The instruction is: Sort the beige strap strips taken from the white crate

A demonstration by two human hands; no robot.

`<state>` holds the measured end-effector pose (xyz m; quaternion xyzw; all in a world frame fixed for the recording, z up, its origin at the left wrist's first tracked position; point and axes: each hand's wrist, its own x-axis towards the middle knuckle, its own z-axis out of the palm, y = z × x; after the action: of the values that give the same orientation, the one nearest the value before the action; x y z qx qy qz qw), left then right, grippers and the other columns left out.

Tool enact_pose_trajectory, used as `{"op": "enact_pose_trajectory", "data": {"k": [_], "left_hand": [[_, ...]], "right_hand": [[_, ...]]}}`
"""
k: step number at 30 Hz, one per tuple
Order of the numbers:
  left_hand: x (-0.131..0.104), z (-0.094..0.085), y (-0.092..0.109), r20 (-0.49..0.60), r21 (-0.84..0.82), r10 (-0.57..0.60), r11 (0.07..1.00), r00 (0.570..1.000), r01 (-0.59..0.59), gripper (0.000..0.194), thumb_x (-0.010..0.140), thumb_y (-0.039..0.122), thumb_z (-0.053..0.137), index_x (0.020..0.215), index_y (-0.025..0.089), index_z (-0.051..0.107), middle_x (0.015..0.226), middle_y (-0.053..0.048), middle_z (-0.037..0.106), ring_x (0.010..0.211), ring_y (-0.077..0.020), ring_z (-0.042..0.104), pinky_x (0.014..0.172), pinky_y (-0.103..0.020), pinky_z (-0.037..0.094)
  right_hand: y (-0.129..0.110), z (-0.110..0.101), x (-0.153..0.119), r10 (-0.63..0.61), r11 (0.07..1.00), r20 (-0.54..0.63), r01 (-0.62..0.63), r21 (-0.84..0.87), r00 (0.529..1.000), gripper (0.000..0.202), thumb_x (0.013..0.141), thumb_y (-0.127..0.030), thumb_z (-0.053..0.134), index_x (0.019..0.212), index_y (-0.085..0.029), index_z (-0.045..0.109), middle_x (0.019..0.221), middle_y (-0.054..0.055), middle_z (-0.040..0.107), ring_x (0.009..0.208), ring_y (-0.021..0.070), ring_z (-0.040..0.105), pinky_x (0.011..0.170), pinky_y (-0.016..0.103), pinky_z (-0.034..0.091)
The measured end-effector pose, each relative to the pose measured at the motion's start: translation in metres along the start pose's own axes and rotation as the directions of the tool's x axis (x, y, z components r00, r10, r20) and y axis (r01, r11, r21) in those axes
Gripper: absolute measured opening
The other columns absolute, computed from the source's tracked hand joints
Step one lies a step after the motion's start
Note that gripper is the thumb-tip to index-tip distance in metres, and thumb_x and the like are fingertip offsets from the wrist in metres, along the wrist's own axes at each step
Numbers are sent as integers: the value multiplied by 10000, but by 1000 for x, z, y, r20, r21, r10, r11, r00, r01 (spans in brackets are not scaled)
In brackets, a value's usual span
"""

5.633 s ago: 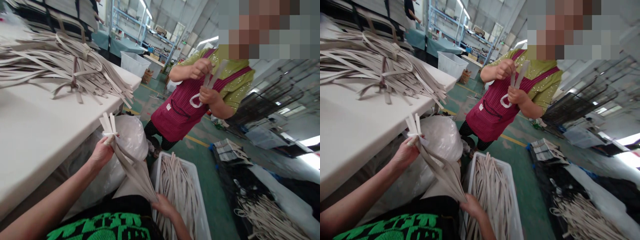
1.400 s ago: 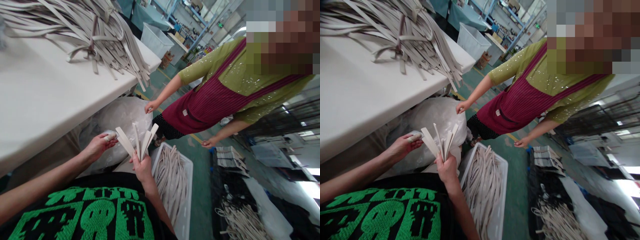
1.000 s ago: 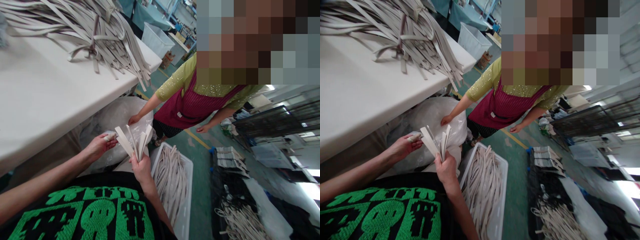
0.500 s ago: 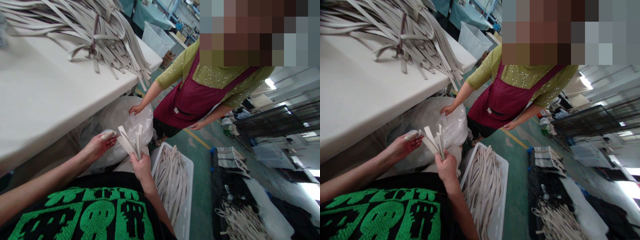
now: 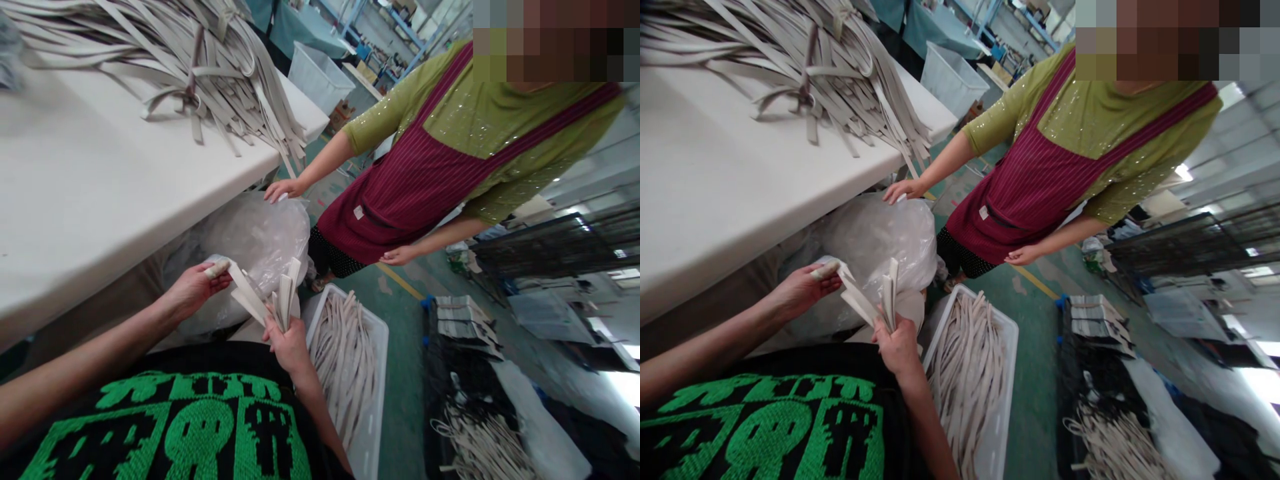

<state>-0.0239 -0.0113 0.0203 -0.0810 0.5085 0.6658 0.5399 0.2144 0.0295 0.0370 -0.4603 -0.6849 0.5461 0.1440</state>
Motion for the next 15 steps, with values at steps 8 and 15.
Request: {"op": "enact_pose_trajectory", "data": {"k": [8,15], "left_hand": [[-1,-4,-2,35,72,77,994,996,-79,248,630,256,917,714,104,740,708,-60,735,633,-134,664,643,-209,566],[-9,-4,-7,179,316,117,933,977,-170,477,435,494,968,692,137,781,739,-53,746,727,-172,648,728,-245,523]], "right_hand": [[5,-1,2,31,999,2,-31,-38,1000,520,931,-519,589,1252,-140,741,629,19,666,402,89,492,413,185,411],[0,12,18,52,998,-29,-53,-26,998,487,910,-508,629,1202,-136,744,610,3,635,438,86,494,436,174,406]]}}
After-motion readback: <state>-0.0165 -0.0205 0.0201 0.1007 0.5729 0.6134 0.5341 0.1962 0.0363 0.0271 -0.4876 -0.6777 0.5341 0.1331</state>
